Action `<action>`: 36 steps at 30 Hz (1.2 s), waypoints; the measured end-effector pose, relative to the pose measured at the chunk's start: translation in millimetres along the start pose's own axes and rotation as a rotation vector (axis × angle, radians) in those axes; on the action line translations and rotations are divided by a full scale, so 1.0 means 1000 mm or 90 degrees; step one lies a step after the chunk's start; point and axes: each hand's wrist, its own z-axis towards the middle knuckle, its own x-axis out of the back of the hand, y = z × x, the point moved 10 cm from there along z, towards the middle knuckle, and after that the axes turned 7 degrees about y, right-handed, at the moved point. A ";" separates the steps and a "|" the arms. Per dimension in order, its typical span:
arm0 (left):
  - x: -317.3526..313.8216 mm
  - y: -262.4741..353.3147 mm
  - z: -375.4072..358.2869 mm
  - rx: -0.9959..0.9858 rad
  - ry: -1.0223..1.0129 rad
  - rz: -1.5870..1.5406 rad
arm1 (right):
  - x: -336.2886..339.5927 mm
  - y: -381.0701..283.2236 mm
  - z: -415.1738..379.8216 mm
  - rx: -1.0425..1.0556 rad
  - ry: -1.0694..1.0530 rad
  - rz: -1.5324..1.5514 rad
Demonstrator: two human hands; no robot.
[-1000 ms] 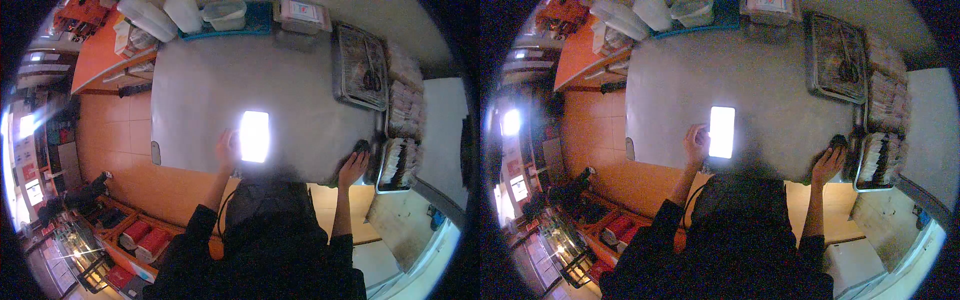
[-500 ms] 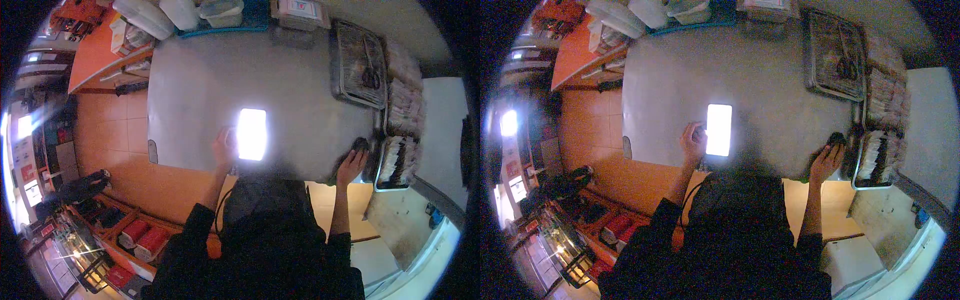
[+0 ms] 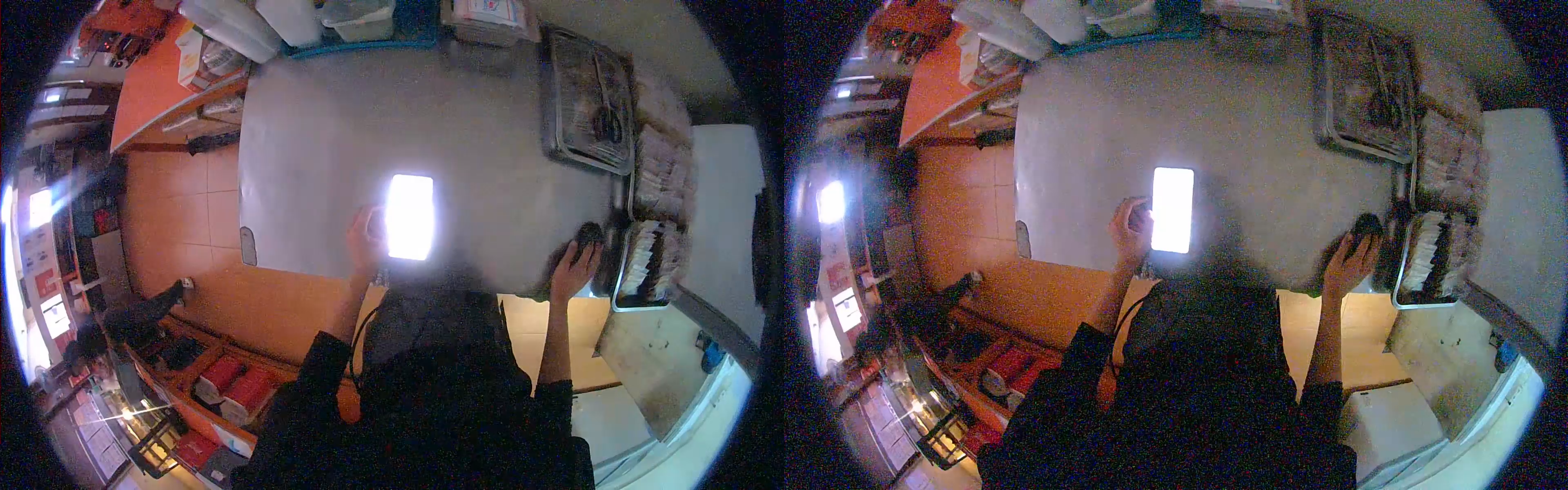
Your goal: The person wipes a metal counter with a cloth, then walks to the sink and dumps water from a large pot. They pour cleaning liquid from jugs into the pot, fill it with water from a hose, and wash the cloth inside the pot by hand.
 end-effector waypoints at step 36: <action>0.005 0.022 0.006 -0.054 0.014 0.025 | -0.003 0.004 0.000 -0.013 -0.005 0.014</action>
